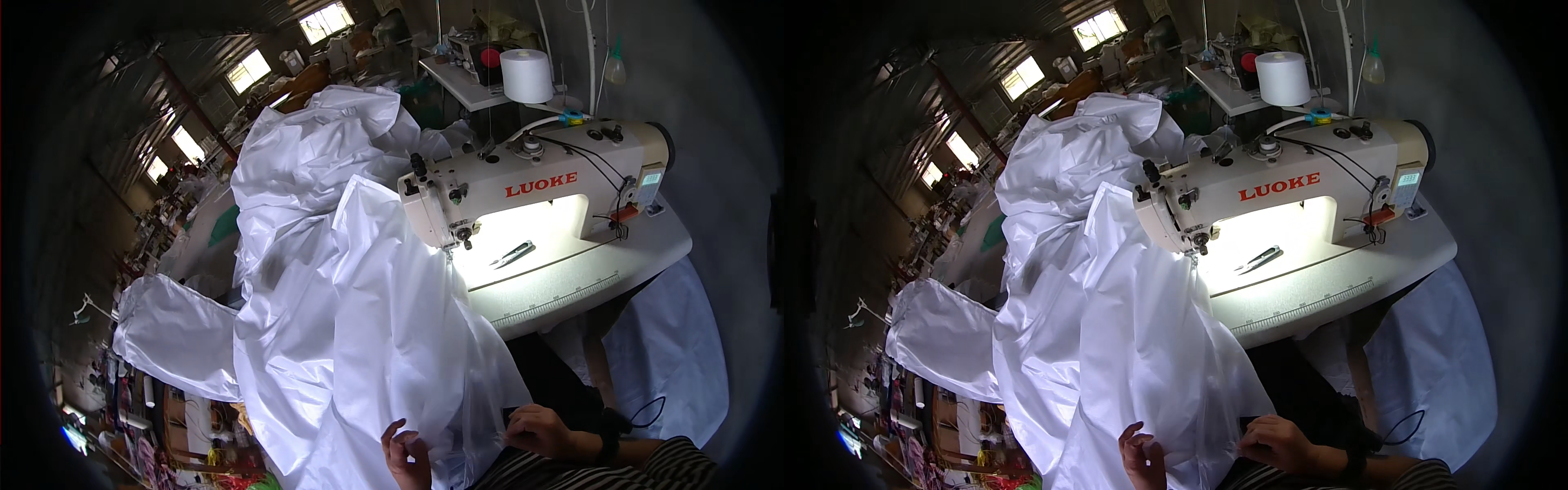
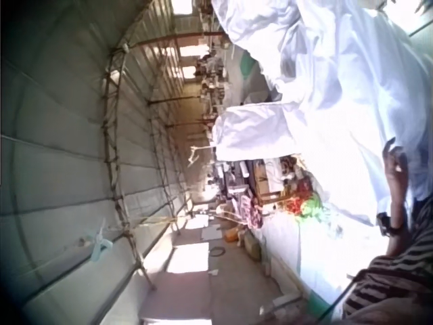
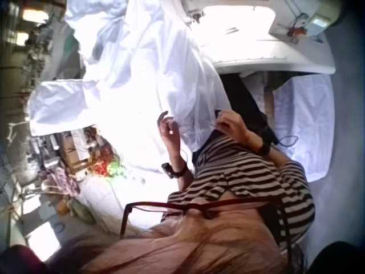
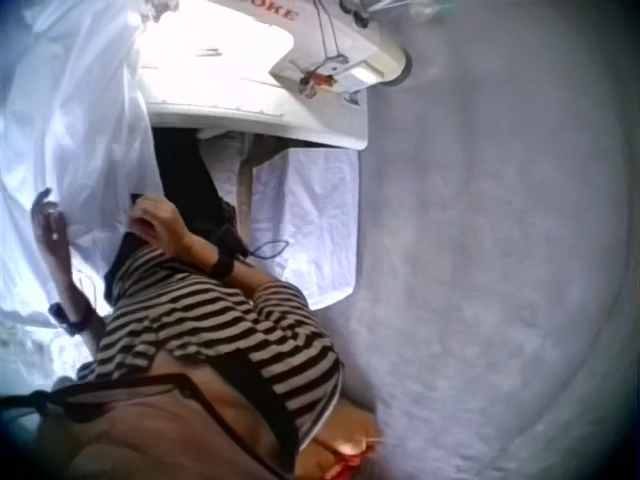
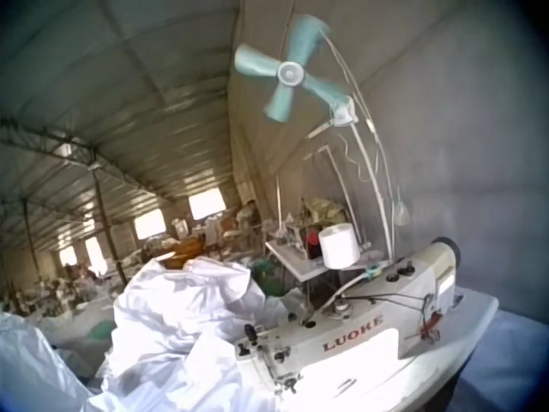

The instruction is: Operating an industrial sewing machine to stitch large white plastic sheets.

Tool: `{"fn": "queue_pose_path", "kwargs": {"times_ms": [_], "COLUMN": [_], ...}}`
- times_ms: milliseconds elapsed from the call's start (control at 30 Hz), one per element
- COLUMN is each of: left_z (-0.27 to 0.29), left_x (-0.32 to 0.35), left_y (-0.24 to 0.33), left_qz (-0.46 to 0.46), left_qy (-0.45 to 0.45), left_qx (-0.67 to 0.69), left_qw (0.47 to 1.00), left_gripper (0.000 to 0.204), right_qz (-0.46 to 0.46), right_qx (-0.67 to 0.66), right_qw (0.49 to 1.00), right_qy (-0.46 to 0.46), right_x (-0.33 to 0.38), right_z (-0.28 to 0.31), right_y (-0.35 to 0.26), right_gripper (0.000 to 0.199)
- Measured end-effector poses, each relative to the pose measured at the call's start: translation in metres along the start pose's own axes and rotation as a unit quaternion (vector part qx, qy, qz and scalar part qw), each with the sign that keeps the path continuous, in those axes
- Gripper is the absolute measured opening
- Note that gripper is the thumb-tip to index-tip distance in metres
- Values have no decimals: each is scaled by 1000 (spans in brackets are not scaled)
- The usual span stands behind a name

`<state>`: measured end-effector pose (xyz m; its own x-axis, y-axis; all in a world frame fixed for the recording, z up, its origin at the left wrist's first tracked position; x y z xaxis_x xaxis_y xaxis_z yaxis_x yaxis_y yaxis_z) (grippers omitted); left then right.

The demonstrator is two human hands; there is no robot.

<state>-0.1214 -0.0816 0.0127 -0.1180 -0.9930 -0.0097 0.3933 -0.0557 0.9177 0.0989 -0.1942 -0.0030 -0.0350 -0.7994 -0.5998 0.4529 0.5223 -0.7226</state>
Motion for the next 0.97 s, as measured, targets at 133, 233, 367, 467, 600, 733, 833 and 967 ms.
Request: {"fn": "queue_pose_path", "kwargs": {"times_ms": [133,233,367,467,600,733,833,967], "left_z": [9,-5,-15,-18,11,22,21,0], "left_x": [4,18,31,29,16,14,18,27], "left_y": [-18,-2,-56,-17,9,16,16,47], "left_qz": [-109,62,87,50,86,68,71,87], "left_qy": [58,-154,-195,-242,-163,-158,-128,-202], "left_qx": [-82,119,86,-66,184,230,255,210], "left_qw": [989,979,973,967,965,958,956,953], "left_gripper": [24,18,30,10,3,7,15,51], "right_qz": [-10,-20,29,26,26,19,-47,-47], "right_qx": [-85,-107,-46,-38,-1,8,-96,-359], "right_qw": [996,994,998,999,998,993,984,917], "right_qy": [29,17,7,-3,-64,-116,-142,-165], "right_x": [-5,-6,-20,-20,-14,-7,-12,10], "right_z": [2,1,-5,-4,-8,-17,-50,-163], "right_y": [-6,-6,-12,-13,-7,-5,-4,14], "right_gripper": [13,20,18,16,12,20,48,25]}}
Point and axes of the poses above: each hand's wrist, its own x-axis away from the middle knuckle, its own z-axis out of the back of the hand, y = z × x, the point moved 3 cm from there along -x, towards the middle knuckle, and after that the axes turned 10 degrees about z, right-handed, at the moved point
